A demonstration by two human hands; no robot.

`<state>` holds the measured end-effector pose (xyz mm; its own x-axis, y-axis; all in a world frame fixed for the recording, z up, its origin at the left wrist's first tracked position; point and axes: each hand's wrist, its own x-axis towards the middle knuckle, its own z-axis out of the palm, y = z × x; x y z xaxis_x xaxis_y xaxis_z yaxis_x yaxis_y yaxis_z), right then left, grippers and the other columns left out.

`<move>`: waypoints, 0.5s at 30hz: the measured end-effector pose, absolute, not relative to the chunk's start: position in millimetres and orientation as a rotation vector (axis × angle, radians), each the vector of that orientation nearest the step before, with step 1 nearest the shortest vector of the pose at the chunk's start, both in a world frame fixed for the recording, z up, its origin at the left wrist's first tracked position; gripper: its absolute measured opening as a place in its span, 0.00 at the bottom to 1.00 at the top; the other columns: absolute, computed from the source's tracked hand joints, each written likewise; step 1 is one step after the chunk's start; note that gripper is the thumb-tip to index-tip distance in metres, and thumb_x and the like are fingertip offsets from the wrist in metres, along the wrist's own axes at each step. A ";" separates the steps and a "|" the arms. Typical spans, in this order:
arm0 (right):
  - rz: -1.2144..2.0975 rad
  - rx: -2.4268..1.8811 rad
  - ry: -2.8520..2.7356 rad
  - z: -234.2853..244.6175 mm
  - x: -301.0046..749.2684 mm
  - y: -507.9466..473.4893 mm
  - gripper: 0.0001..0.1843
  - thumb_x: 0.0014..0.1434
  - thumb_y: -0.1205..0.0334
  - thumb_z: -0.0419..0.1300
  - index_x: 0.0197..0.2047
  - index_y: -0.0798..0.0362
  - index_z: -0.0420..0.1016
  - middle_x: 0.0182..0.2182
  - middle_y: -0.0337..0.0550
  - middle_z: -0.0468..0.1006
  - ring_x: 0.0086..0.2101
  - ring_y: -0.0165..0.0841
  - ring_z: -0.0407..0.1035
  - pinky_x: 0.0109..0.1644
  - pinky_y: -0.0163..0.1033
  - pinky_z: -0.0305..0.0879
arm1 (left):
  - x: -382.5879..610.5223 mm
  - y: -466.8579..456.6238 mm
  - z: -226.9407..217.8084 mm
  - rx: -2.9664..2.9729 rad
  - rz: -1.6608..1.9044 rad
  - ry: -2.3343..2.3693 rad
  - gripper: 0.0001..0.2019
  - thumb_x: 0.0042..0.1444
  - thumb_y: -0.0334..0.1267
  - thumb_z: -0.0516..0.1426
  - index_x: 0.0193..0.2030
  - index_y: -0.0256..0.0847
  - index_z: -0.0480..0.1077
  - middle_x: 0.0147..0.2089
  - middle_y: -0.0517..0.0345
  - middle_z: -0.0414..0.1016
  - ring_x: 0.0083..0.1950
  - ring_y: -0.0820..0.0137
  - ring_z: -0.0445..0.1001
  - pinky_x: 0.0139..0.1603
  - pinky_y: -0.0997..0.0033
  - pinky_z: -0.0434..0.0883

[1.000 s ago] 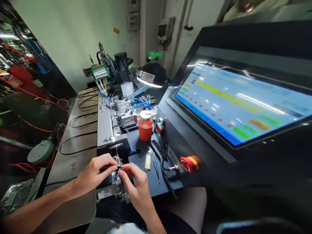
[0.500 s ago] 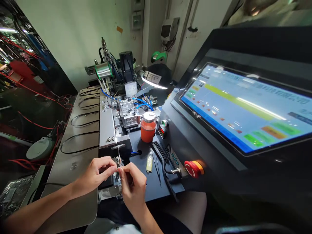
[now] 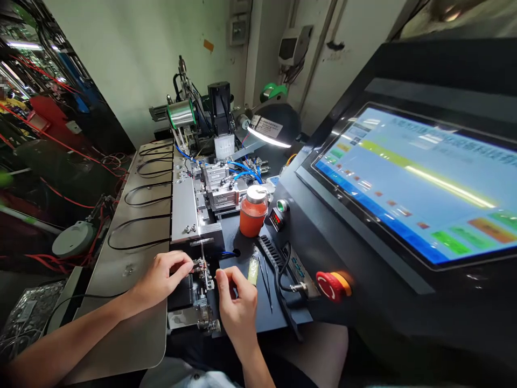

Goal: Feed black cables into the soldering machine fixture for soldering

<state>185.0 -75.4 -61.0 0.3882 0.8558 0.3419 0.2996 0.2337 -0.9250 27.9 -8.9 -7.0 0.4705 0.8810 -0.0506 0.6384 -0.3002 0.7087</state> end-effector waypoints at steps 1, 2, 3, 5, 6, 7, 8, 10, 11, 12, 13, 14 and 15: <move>0.540 -1.352 -1.143 -62.3 187.5 -75.3 0.18 0.64 0.57 0.54 0.23 0.53 0.65 0.17 0.33 0.62 0.18 0.25 0.56 0.21 0.30 0.54 | 28.1 -6.7 -8.4 2.049 0.425 1.278 0.14 0.60 0.39 0.51 0.29 0.38 0.73 0.30 0.58 0.75 0.33 0.71 0.70 0.36 0.72 0.62; 0.553 -1.369 -1.131 -63.6 189.3 -75.2 0.19 0.64 0.55 0.54 0.22 0.53 0.66 0.17 0.33 0.62 0.18 0.25 0.56 0.21 0.30 0.54 | 28.6 -5.0 -9.9 2.049 0.394 1.293 0.14 0.60 0.39 0.51 0.29 0.38 0.73 0.30 0.58 0.76 0.32 0.71 0.71 0.36 0.72 0.62; 0.568 -1.380 -1.124 -64.8 190.3 -75.2 0.19 0.63 0.55 0.54 0.22 0.53 0.66 0.17 0.33 0.63 0.18 0.25 0.57 0.21 0.30 0.54 | 29.2 -3.7 -11.4 2.049 0.372 1.303 0.14 0.60 0.39 0.50 0.29 0.38 0.73 0.30 0.58 0.76 0.32 0.71 0.71 0.36 0.72 0.62; 0.601 -1.395 -1.121 -67.0 190.6 -75.1 0.20 0.63 0.54 0.54 0.22 0.53 0.66 0.17 0.33 0.62 0.18 0.25 0.56 0.21 0.31 0.54 | 30.4 -2.2 -13.8 2.051 0.347 1.320 0.14 0.60 0.39 0.50 0.29 0.39 0.74 0.30 0.58 0.76 0.32 0.71 0.71 0.36 0.72 0.62; 0.613 -1.399 -1.123 -68.0 190.3 -75.1 0.20 0.63 0.54 0.54 0.22 0.53 0.66 0.17 0.33 0.62 0.18 0.25 0.56 0.21 0.31 0.54 | 30.9 -1.9 -14.6 2.054 0.337 1.329 0.14 0.60 0.39 0.50 0.30 0.39 0.74 0.30 0.58 0.77 0.31 0.71 0.71 0.36 0.72 0.62; 0.622 -1.401 -1.127 -68.9 190.0 -75.2 0.20 0.63 0.54 0.54 0.22 0.53 0.66 0.17 0.33 0.62 0.18 0.25 0.56 0.21 0.31 0.53 | 31.3 -1.8 -15.2 2.059 0.330 1.338 0.14 0.60 0.39 0.50 0.30 0.39 0.74 0.29 0.58 0.76 0.31 0.71 0.70 0.35 0.72 0.62; 0.631 -1.398 -1.132 -69.7 189.7 -75.2 0.20 0.63 0.54 0.54 0.22 0.53 0.66 0.17 0.33 0.61 0.18 0.25 0.55 0.21 0.31 0.53 | 31.6 -1.9 -15.4 2.065 0.323 1.349 0.14 0.60 0.39 0.50 0.30 0.39 0.75 0.29 0.58 0.76 0.30 0.71 0.70 0.35 0.72 0.61; 0.643 -1.387 -1.147 -71.5 189.5 -74.9 0.20 0.64 0.54 0.53 0.22 0.53 0.65 0.17 0.33 0.61 0.19 0.25 0.55 0.22 0.31 0.53 | 32.2 -2.1 -15.2 2.077 0.312 1.365 0.14 0.59 0.40 0.50 0.30 0.39 0.75 0.28 0.58 0.76 0.29 0.71 0.69 0.34 0.72 0.61; 0.647 -1.378 -1.156 -72.6 189.7 -74.4 0.20 0.64 0.54 0.53 0.23 0.53 0.65 0.18 0.33 0.62 0.19 0.25 0.56 0.22 0.31 0.53 | 32.6 -2.1 -14.8 2.080 0.308 1.372 0.14 0.59 0.40 0.50 0.31 0.39 0.75 0.28 0.58 0.76 0.29 0.71 0.69 0.34 0.72 0.61; 0.651 -1.372 -1.169 -73.7 190.1 -73.6 0.19 0.65 0.55 0.52 0.23 0.53 0.65 0.18 0.33 0.62 0.20 0.26 0.56 0.23 0.31 0.54 | 33.2 -2.0 -14.2 2.082 0.301 1.380 0.14 0.59 0.40 0.50 0.30 0.39 0.75 0.28 0.58 0.75 0.29 0.71 0.68 0.34 0.71 0.61; 0.655 -1.366 -1.185 -75.0 190.4 -72.3 0.19 0.65 0.55 0.52 0.23 0.52 0.64 0.19 0.34 0.61 0.20 0.26 0.57 0.23 0.31 0.54 | 33.9 -1.9 -13.6 2.082 0.292 1.387 0.14 0.59 0.40 0.51 0.30 0.39 0.75 0.27 0.58 0.75 0.29 0.71 0.68 0.34 0.71 0.61; 0.658 -1.363 -1.203 -76.3 190.7 -70.3 0.19 0.66 0.56 0.51 0.24 0.52 0.63 0.19 0.34 0.61 0.21 0.26 0.57 0.24 0.31 0.54 | 34.7 -1.6 -13.0 2.081 0.284 1.393 0.14 0.59 0.40 0.51 0.30 0.39 0.75 0.27 0.58 0.74 0.29 0.71 0.68 0.33 0.72 0.61; 0.656 -1.363 -1.222 -77.7 190.7 -67.7 0.19 0.66 0.56 0.50 0.24 0.52 0.62 0.19 0.34 0.61 0.21 0.27 0.57 0.24 0.32 0.55 | 35.6 -1.3 -12.5 2.081 0.277 1.395 0.14 0.59 0.40 0.51 0.30 0.39 0.75 0.26 0.59 0.74 0.28 0.71 0.68 0.33 0.72 0.61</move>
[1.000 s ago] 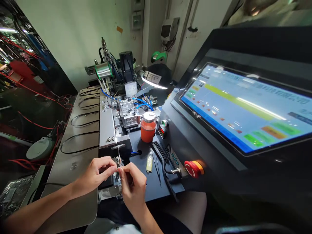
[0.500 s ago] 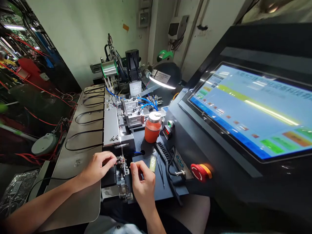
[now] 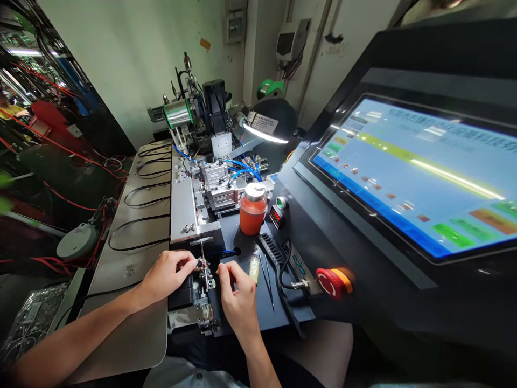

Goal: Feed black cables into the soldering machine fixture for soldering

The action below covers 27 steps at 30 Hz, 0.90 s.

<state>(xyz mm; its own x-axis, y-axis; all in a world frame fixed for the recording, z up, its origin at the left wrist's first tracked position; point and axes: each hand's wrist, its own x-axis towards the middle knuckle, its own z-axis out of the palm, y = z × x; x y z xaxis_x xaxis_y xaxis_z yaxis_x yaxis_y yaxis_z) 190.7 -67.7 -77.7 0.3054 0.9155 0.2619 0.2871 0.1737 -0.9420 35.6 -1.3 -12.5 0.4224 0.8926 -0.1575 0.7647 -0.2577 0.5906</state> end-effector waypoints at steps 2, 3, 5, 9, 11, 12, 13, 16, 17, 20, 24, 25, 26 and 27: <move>0.654 -1.366 -1.265 -80.1 189.9 -60.5 0.19 0.67 0.57 0.48 0.24 0.51 0.59 0.20 0.34 0.59 0.22 0.27 0.56 0.25 0.32 0.54 | 37.2 -0.5 -12.0 2.091 0.267 1.394 0.14 0.59 0.39 0.51 0.29 0.39 0.75 0.25 0.59 0.73 0.28 0.72 0.68 0.32 0.72 0.60; 0.661 -1.363 -1.289 -81.0 188.8 -56.3 0.18 0.67 0.57 0.47 0.24 0.51 0.58 0.20 0.34 0.59 0.22 0.27 0.56 0.26 0.33 0.54 | 37.9 -0.1 -11.9 2.099 0.267 1.391 0.14 0.59 0.39 0.51 0.29 0.39 0.75 0.25 0.59 0.73 0.28 0.72 0.68 0.32 0.73 0.60; 0.693 -1.341 -1.346 -82.2 185.4 -47.5 0.18 0.67 0.58 0.47 0.25 0.50 0.57 0.20 0.33 0.58 0.23 0.28 0.55 0.26 0.33 0.53 | 38.9 0.4 -11.7 2.111 0.268 1.390 0.13 0.58 0.38 0.51 0.29 0.38 0.75 0.24 0.60 0.72 0.27 0.72 0.67 0.30 0.73 0.59; 0.748 -1.253 -1.399 -85.2 176.5 -34.5 0.18 0.67 0.58 0.46 0.25 0.50 0.53 0.20 0.32 0.55 0.22 0.27 0.52 0.26 0.33 0.50 | 40.7 0.4 -10.3 2.113 0.250 1.400 0.12 0.59 0.36 0.52 0.29 0.38 0.74 0.24 0.60 0.72 0.27 0.73 0.67 0.30 0.74 0.59; 0.768 -1.200 -1.381 -88.7 172.8 -31.6 0.18 0.67 0.58 0.46 0.25 0.50 0.52 0.20 0.31 0.53 0.22 0.26 0.51 0.25 0.33 0.49 | 40.8 -0.9 -11.0 2.156 0.228 1.408 0.12 0.60 0.36 0.53 0.29 0.38 0.74 0.25 0.60 0.73 0.28 0.73 0.69 0.31 0.75 0.60; 0.779 -1.177 -1.363 -90.8 171.3 -30.9 0.18 0.67 0.58 0.46 0.25 0.50 0.51 0.20 0.31 0.53 0.22 0.26 0.50 0.25 0.33 0.49 | 40.1 -2.0 -12.3 2.204 0.223 1.419 0.11 0.60 0.36 0.53 0.30 0.38 0.74 0.26 0.60 0.74 0.29 0.72 0.70 0.32 0.74 0.61; 0.788 -1.158 -1.342 -92.9 170.1 -30.6 0.18 0.67 0.58 0.46 0.25 0.49 0.51 0.20 0.31 0.53 0.22 0.26 0.50 0.25 0.33 0.49 | 38.9 -3.4 -14.2 2.271 0.230 1.434 0.11 0.61 0.35 0.53 0.31 0.39 0.74 0.28 0.59 0.75 0.30 0.71 0.72 0.33 0.74 0.62; 0.800 -1.141 -1.282 -97.4 167.9 -30.9 0.18 0.68 0.58 0.45 0.25 0.49 0.52 0.21 0.31 0.53 0.22 0.26 0.50 0.25 0.32 0.50 | 31.5 -8.4 -22.4 2.533 0.358 1.405 0.08 0.62 0.35 0.54 0.37 0.40 0.75 0.35 0.58 0.76 0.33 0.71 0.74 0.34 0.74 0.65; 0.802 -1.142 -1.271 -98.1 167.4 -31.1 0.18 0.68 0.57 0.45 0.25 0.50 0.52 0.21 0.31 0.53 0.22 0.26 0.51 0.25 0.32 0.50 | 28.4 -9.9 -25.0 2.621 0.425 1.343 0.08 0.63 0.35 0.53 0.40 0.41 0.75 0.37 0.58 0.76 0.33 0.72 0.74 0.34 0.75 0.65; 0.818 -1.137 -1.260 -98.5 166.5 -31.5 0.18 0.68 0.57 0.46 0.25 0.50 0.51 0.21 0.31 0.53 0.22 0.26 0.51 0.25 0.32 0.51 | 21.0 -12.3 -29.0 2.840 0.585 1.107 0.11 0.66 0.32 0.49 0.45 0.44 0.73 0.38 0.60 0.75 0.33 0.74 0.74 0.33 0.76 0.67; 0.822 -1.132 -1.241 -99.6 165.5 -31.6 0.18 0.68 0.56 0.46 0.25 0.50 0.52 0.21 0.31 0.54 0.22 0.26 0.51 0.25 0.32 0.51 | 19.5 -11.9 -26.1 3.150 0.541 0.904 0.14 0.67 0.27 0.45 0.47 0.38 0.71 0.37 0.58 0.76 0.32 0.73 0.72 0.30 0.74 0.67; 0.822 -1.133 -1.235 -100.2 165.3 -31.7 0.18 0.68 0.56 0.46 0.25 0.50 0.52 0.21 0.31 0.54 0.22 0.26 0.51 0.25 0.32 0.51 | 20.0 -11.5 -25.2 3.225 0.496 0.844 0.14 0.66 0.27 0.45 0.47 0.36 0.71 0.37 0.56 0.76 0.32 0.72 0.72 0.29 0.73 0.67; 0.822 -1.134 -1.228 -100.8 165.2 -31.8 0.18 0.68 0.55 0.46 0.25 0.50 0.52 0.21 0.31 0.54 0.22 0.26 0.51 0.25 0.32 0.51 | 20.6 -11.2 -24.4 3.285 0.451 0.789 0.13 0.66 0.26 0.45 0.47 0.34 0.70 0.38 0.55 0.76 0.31 0.72 0.71 0.27 0.72 0.67; 0.823 -1.137 -1.221 -101.3 165.1 -31.9 0.19 0.68 0.55 0.46 0.25 0.50 0.52 0.21 0.31 0.54 0.22 0.26 0.51 0.25 0.32 0.51 | 21.0 -10.8 -23.7 3.328 0.415 0.747 0.13 0.66 0.25 0.45 0.46 0.33 0.70 0.38 0.54 0.76 0.31 0.72 0.71 0.27 0.71 0.66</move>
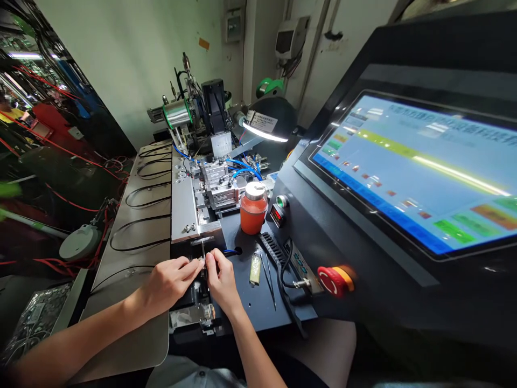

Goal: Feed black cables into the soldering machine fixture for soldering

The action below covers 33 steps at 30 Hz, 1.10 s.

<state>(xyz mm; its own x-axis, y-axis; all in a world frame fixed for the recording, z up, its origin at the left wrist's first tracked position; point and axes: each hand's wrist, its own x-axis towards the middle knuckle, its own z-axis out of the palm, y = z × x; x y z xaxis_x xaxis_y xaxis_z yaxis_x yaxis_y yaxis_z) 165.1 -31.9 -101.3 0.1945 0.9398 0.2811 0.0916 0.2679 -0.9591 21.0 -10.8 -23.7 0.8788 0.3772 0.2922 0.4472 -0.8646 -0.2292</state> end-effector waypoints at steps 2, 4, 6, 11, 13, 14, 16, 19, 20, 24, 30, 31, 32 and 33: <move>0.831 -1.145 -1.212 -101.9 165.2 -32.0 0.19 0.67 0.55 0.46 0.25 0.50 0.52 0.21 0.31 0.53 0.22 0.26 0.51 0.25 0.32 0.51 | 21.7 -9.8 -22.9 -2.747 -0.301 -0.568 0.12 0.65 0.25 0.46 0.44 0.33 0.70 0.37 0.54 0.75 0.31 0.71 0.70 0.26 0.70 0.66; 0.839 -1.149 -1.208 -102.0 165.1 -31.9 0.19 0.67 0.54 0.46 0.25 0.50 0.52 0.21 0.31 0.53 0.22 0.26 0.51 0.25 0.32 0.51 | 22.7 -8.7 -22.3 -2.738 -0.288 -0.538 0.11 0.64 0.24 0.46 0.41 0.33 0.70 0.36 0.55 0.75 0.30 0.71 0.69 0.25 0.70 0.66; 0.839 -1.149 -1.209 -102.1 164.7 -31.4 0.19 0.67 0.53 0.46 0.25 0.50 0.52 0.21 0.31 0.54 0.22 0.26 0.51 0.25 0.31 0.51 | 24.2 -7.6 -21.8 -2.728 -0.291 -0.513 0.11 0.63 0.23 0.47 0.38 0.33 0.70 0.35 0.56 0.74 0.29 0.72 0.68 0.24 0.70 0.65; 0.797 -1.170 -1.234 -103.0 165.9 -29.2 0.20 0.67 0.52 0.47 0.24 0.50 0.52 0.20 0.31 0.53 0.22 0.26 0.51 0.24 0.31 0.52 | 23.2 -6.2 -21.5 -2.739 -0.260 -0.525 0.11 0.63 0.23 0.48 0.41 0.33 0.71 0.35 0.56 0.74 0.29 0.72 0.69 0.24 0.70 0.65; 0.747 -1.194 -1.260 -101.4 170.9 -29.5 0.20 0.67 0.54 0.46 0.24 0.50 0.52 0.19 0.31 0.54 0.21 0.26 0.52 0.23 0.31 0.52 | 17.7 -5.7 -19.8 -2.821 -0.289 -0.683 0.13 0.64 0.25 0.47 0.47 0.38 0.71 0.37 0.57 0.74 0.31 0.73 0.71 0.28 0.73 0.67; 0.716 -1.209 -1.272 -99.8 174.5 -30.3 0.20 0.68 0.55 0.45 0.24 0.50 0.54 0.19 0.31 0.55 0.20 0.26 0.53 0.23 0.32 0.53 | 14.1 -5.5 -18.4 -2.877 -0.312 -0.810 0.14 0.65 0.27 0.48 0.49 0.41 0.71 0.38 0.58 0.74 0.33 0.73 0.72 0.31 0.75 0.69; 0.638 -1.236 -1.306 -95.6 182.0 -33.3 0.18 0.68 0.59 0.46 0.26 0.51 0.61 0.21 0.35 0.63 0.22 0.28 0.58 0.26 0.33 0.57 | 7.0 -4.9 -14.6 -2.972 -0.315 -1.084 0.12 0.65 0.30 0.50 0.47 0.44 0.72 0.40 0.60 0.74 0.35 0.74 0.74 0.36 0.76 0.70; 0.495 -1.203 -1.431 -89.5 189.0 -39.8 0.10 0.65 0.67 0.49 0.37 0.53 0.71 0.31 0.43 0.74 0.30 0.31 0.68 0.33 0.35 0.64 | 0.5 -3.5 -10.2 -3.011 -0.181 -1.305 0.08 0.65 0.33 0.51 0.40 0.41 0.72 0.38 0.60 0.74 0.36 0.72 0.75 0.37 0.74 0.70; 0.449 -1.183 -1.483 -88.3 189.5 -41.9 0.11 0.63 0.69 0.49 0.40 0.53 0.72 0.33 0.45 0.75 0.33 0.33 0.69 0.35 0.36 0.65 | -0.1 -3.1 -9.7 -3.002 -0.136 -1.324 0.08 0.65 0.33 0.51 0.39 0.41 0.72 0.38 0.60 0.74 0.36 0.72 0.75 0.37 0.74 0.69; 0.344 -1.170 -1.586 -88.3 186.1 -47.6 0.13 0.61 0.75 0.48 0.39 0.52 0.72 0.33 0.44 0.76 0.33 0.33 0.70 0.35 0.36 0.68 | 1.6 -2.0 -11.2 -2.985 -0.041 -1.334 0.09 0.66 0.35 0.50 0.39 0.41 0.71 0.38 0.60 0.73 0.36 0.71 0.75 0.36 0.73 0.67; 0.160 -1.238 -1.518 -84.1 190.5 -53.5 0.14 0.61 0.75 0.50 0.44 0.52 0.72 0.34 0.45 0.76 0.35 0.34 0.72 0.38 0.38 0.69 | 1.2 -1.6 -11.3 -2.971 0.009 -1.322 0.10 0.66 0.36 0.50 0.37 0.41 0.71 0.37 0.60 0.72 0.35 0.71 0.74 0.34 0.73 0.66; 0.136 -1.258 -1.471 -82.0 192.8 -55.5 0.14 0.62 0.75 0.50 0.45 0.52 0.72 0.34 0.45 0.76 0.34 0.34 0.72 0.37 0.38 0.69 | 0.7 -1.8 -11.2 -2.975 0.011 -1.321 0.10 0.66 0.36 0.50 0.37 0.41 0.71 0.37 0.60 0.72 0.35 0.71 0.74 0.34 0.73 0.66; 0.120 -1.276 -1.422 -79.9 195.1 -58.0 0.14 0.62 0.75 0.50 0.45 0.52 0.72 0.32 0.44 0.76 0.33 0.33 0.72 0.36 0.37 0.69 | 0.4 -2.2 -11.1 -2.979 0.011 -1.320 0.10 0.66 0.35 0.50 0.37 0.41 0.71 0.37 0.60 0.72 0.35 0.71 0.74 0.34 0.73 0.66; 0.112 -1.291 -1.374 -77.9 197.4 -60.7 0.14 0.63 0.75 0.50 0.46 0.52 0.72 0.31 0.42 0.75 0.31 0.32 0.71 0.35 0.36 0.68 | 0.3 -2.7 -11.3 -2.981 0.010 -1.319 0.10 0.66 0.35 0.50 0.37 0.41 0.71 0.37 0.60 0.72 0.34 0.71 0.74 0.34 0.73 0.66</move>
